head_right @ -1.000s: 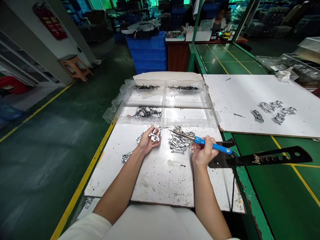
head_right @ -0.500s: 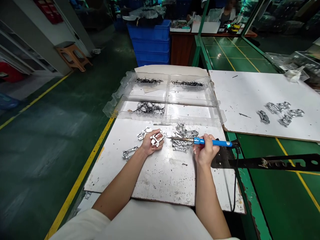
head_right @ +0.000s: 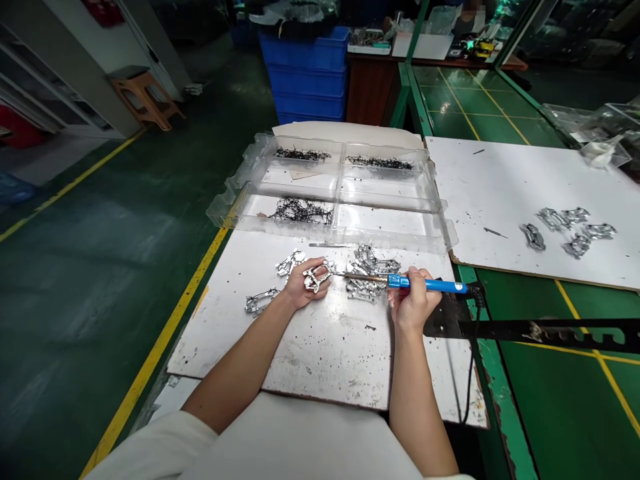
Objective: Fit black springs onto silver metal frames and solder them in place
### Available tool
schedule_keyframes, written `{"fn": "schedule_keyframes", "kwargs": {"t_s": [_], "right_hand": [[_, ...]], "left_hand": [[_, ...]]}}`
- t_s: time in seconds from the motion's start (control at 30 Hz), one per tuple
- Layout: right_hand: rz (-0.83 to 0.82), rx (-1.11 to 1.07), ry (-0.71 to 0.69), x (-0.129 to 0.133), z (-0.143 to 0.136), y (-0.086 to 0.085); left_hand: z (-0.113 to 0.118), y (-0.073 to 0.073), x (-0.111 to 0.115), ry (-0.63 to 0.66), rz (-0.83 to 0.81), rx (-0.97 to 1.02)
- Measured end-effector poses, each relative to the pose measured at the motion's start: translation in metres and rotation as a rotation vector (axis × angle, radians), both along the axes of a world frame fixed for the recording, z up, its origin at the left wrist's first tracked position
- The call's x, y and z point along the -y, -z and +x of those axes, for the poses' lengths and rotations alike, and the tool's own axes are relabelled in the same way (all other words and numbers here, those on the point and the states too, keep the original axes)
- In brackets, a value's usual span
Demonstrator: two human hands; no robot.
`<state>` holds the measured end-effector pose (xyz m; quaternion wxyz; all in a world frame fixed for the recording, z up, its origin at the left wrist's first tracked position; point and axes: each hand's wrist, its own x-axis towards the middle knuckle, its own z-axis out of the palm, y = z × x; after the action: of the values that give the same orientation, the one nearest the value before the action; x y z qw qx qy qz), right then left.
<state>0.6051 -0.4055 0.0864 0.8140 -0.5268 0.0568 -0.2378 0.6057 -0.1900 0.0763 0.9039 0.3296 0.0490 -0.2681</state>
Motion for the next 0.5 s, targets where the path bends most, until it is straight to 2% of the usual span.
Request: {"fn": "schedule_keyframes", "kwargs": {"t_s": [0.5], "right_hand": [[0.011, 0.017, 0.001, 0.0004, 0.0012, 0.0022]], "left_hand": [[0.0006, 0.0014, -0.0007, 0.013, -0.011, 0.011]]}}
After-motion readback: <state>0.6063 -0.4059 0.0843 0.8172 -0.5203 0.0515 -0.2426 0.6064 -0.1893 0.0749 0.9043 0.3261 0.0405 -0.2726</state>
